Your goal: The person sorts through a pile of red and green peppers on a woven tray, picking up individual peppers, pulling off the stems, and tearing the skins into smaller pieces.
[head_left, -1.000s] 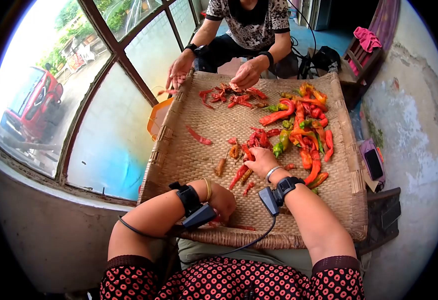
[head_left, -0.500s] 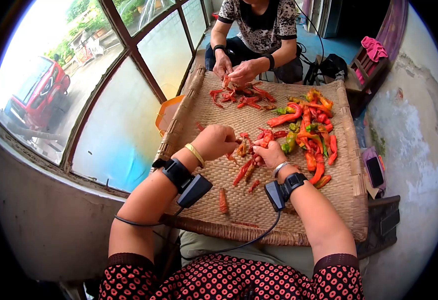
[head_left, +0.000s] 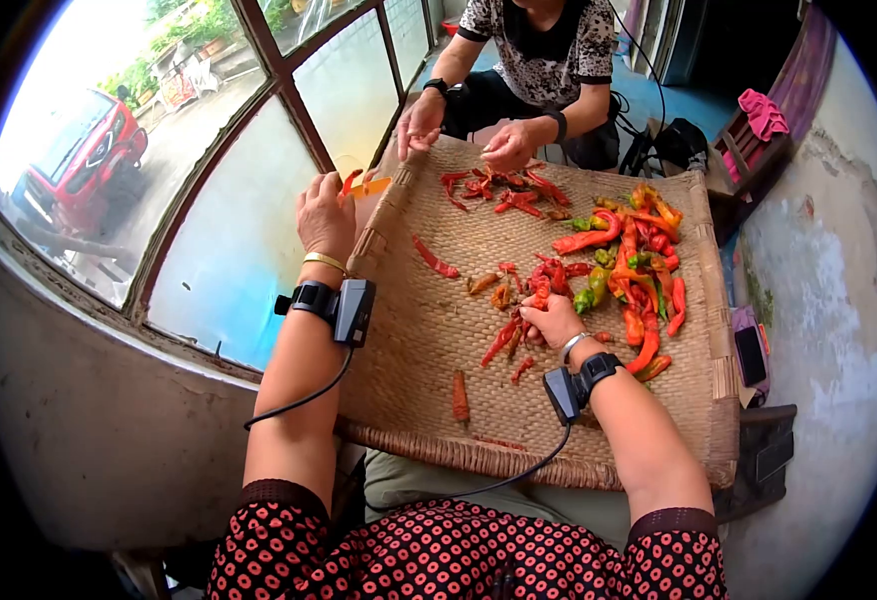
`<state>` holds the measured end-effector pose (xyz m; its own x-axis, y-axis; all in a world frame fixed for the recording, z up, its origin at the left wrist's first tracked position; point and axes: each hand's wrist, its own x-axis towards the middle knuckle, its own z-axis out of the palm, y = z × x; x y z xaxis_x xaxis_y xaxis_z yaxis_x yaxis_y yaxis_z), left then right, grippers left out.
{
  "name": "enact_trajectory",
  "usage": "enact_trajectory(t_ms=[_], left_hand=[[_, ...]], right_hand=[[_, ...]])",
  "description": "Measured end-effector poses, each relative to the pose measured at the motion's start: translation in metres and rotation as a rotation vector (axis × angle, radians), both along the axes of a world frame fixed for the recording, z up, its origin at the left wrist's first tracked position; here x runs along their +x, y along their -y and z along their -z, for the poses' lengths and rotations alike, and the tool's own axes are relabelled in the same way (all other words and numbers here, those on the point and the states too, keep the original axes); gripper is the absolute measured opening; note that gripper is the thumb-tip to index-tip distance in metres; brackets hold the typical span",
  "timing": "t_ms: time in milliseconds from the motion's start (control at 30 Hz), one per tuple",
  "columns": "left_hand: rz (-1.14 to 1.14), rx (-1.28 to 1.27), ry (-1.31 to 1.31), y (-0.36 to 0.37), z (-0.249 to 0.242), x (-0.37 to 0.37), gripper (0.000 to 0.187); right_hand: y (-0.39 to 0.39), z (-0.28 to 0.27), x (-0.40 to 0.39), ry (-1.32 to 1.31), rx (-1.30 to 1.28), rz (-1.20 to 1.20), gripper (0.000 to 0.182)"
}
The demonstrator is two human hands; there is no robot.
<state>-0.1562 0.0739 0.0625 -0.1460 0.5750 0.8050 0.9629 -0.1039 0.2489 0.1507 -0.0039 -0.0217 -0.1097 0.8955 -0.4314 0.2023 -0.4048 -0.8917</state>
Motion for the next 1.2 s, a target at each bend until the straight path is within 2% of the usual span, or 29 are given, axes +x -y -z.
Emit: enact_trajectory(t_ms=[33, 100, 167, 200, 233, 300, 367, 400, 467, 500, 533, 567, 600, 633, 733, 767, 833, 867, 1033, 1100, 1133, 1200], left_hand=[[0.002, 0.083, -0.152, -0.002, 0.005, 0.002, 0.014], [0.305, -0.249, 0.067, 0.007, 0.009, 0.033, 0.016], [0.53, -0.551, -0.16, 0.017, 0.016, 0.065, 0.019], [0.525, -0.821, -0.281, 0.03, 0.004, 0.086, 0.019], [0.591, -0.879, -0.303, 0.037, 0.014, 0.098, 0.021], [0.824, -0.808, -0.272, 0.042, 0.043, 0.108, 0.033], [0.905, -0.711, -0.331, 0.05, 0.061, 0.111, 0.037], [0.942, -0.639, -0.348, 0.052, 0.066, 0.114, 0.036], [0.982, -0.69, -0.332, 0.055, 0.075, 0.118, 0.035], [1.012, -0.732, -0.316, 0.058, 0.074, 0.121, 0.034], [0.927, -0.824, -0.345, 0.064, 0.069, 0.126, 0.031], [0.934, -0.826, -0.345, 0.068, 0.063, 0.13, 0.031], [0.886, -0.861, -0.371, 0.071, 0.058, 0.132, 0.03], [0.838, -0.895, -0.398, 0.073, 0.056, 0.134, 0.029], [0.768, -0.965, -0.304, 0.067, 0.066, 0.127, 0.026], [0.768, -0.967, -0.304, 0.064, 0.069, 0.126, 0.026], [0.735, -1.012, -0.384, 0.061, 0.069, 0.124, 0.025], [0.73, -1.038, -0.361, 0.061, 0.069, 0.125, 0.023], [0.707, -1.019, -0.363, 0.065, 0.064, 0.122, 0.019], [0.705, -0.993, -0.378, 0.064, 0.063, 0.121, 0.016], [0.676, -1.013, -0.383, 0.064, 0.062, 0.12, 0.015], [0.648, -1.036, -0.388, 0.062, 0.062, 0.118, 0.015]], right_hand=[[-0.001, 0.0, 0.001, 0.001, -0.006, 0.008, 0.018], [0.0, 0.0, 0.001, -0.017, 0.03, 0.011, 0.019], [0.0, 0.002, 0.001, -0.027, 0.004, 0.0, 0.02], [0.0, 0.0, 0.0, -0.033, -0.006, 0.002, 0.02], [0.0, -0.001, -0.001, -0.039, -0.014, 0.004, 0.02], [-0.002, 0.007, -0.001, -0.059, 0.018, -0.017, 0.018], [-0.005, 0.028, -0.002, -0.059, 0.303, 0.015, 0.017], [-0.005, 0.027, -0.002, -0.06, 0.297, 0.022, 0.017], [-0.007, 0.023, 0.0, -0.132, 0.249, 0.062, 0.017], [-0.009, 0.02, 0.004, -0.052, 0.267, 0.086, 0.018], [-0.009, 0.008, 0.006, 0.042, 0.259, 0.129, 0.018], [-0.007, -0.005, 0.006, 0.135, 0.252, 0.172, 0.018], [-0.008, -0.009, 0.003, 0.135, 0.207, 0.276, 0.019], [-0.011, -0.008, 0.006, 0.137, 0.205, 0.281, 0.019], [-0.015, -0.012, 0.01, 0.765, 0.492, 0.064, 0.023], [-0.013, -0.014, 0.01, 0.765, 0.49, 0.064, 0.023], [-0.009, -0.018, 0.01, 0.992, 0.384, -0.09, 0.023], [-0.006, -0.021, 0.009, 0.947, 0.309, -0.11, 0.024], [-0.006, -0.017, 0.003, 0.786, 0.377, -0.228, 0.031], [-0.001, -0.026, -0.003, 0.334, 0.122, -0.188, 0.032], [-0.003, -0.007, -0.003, 0.257, 0.127, -0.078, 0.033], [-0.004, 0.001, -0.001, 0.177, 0.123, -0.057, 0.034]])
